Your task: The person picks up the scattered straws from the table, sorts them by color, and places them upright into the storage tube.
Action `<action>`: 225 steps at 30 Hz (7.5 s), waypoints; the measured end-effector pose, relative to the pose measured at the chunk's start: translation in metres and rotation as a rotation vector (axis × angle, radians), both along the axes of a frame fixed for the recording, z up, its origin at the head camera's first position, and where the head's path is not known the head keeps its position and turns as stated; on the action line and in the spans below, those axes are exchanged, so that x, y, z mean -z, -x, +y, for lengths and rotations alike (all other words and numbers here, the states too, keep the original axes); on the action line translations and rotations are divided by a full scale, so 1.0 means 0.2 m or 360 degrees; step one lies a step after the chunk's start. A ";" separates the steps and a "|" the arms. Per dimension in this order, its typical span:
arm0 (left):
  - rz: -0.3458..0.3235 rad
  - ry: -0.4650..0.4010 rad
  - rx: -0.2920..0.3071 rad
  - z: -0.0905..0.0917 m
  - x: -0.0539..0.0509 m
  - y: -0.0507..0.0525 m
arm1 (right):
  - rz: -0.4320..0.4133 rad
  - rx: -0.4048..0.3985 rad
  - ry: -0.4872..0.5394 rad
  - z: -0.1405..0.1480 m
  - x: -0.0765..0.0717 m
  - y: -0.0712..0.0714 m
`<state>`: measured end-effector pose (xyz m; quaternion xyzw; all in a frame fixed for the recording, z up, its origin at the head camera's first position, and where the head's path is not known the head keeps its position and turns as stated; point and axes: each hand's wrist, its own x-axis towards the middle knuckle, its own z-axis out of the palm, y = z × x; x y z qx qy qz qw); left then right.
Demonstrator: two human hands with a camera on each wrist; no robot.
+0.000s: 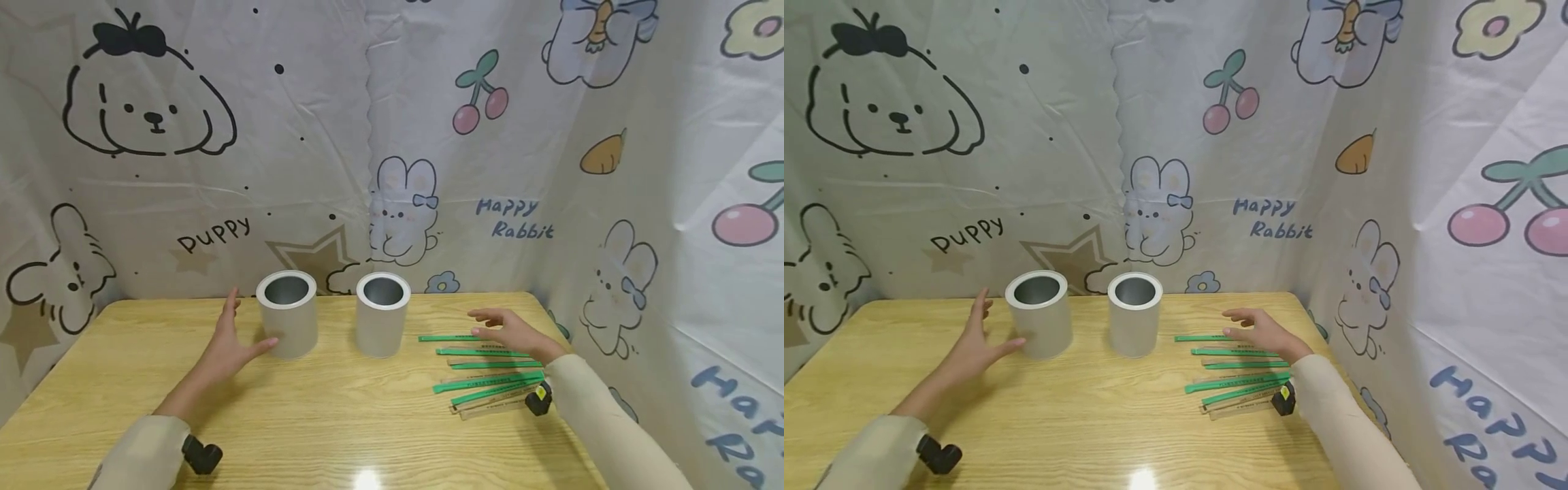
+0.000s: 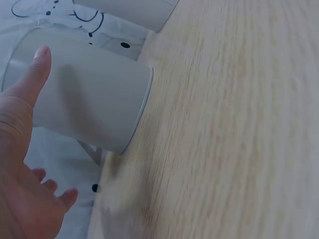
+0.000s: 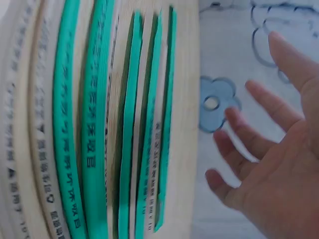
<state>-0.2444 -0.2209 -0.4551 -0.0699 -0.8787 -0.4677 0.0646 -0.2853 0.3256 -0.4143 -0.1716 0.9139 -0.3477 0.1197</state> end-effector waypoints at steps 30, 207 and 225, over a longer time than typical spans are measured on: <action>-0.0004 -0.0198 0.0229 0.08 0.03 0.15 | -0.0031 0.0201 -0.0001 0.07 0.27 0.23; -0.0246 -0.0234 0.0307 0.03 0.02 0.13 | -0.0097 0.0026 0.0667 -0.40 -0.21 -0.07; -0.0266 -0.0237 0.0301 0.05 0.03 0.13 | -0.0213 0.0105 0.0362 0.25 0.17 -0.11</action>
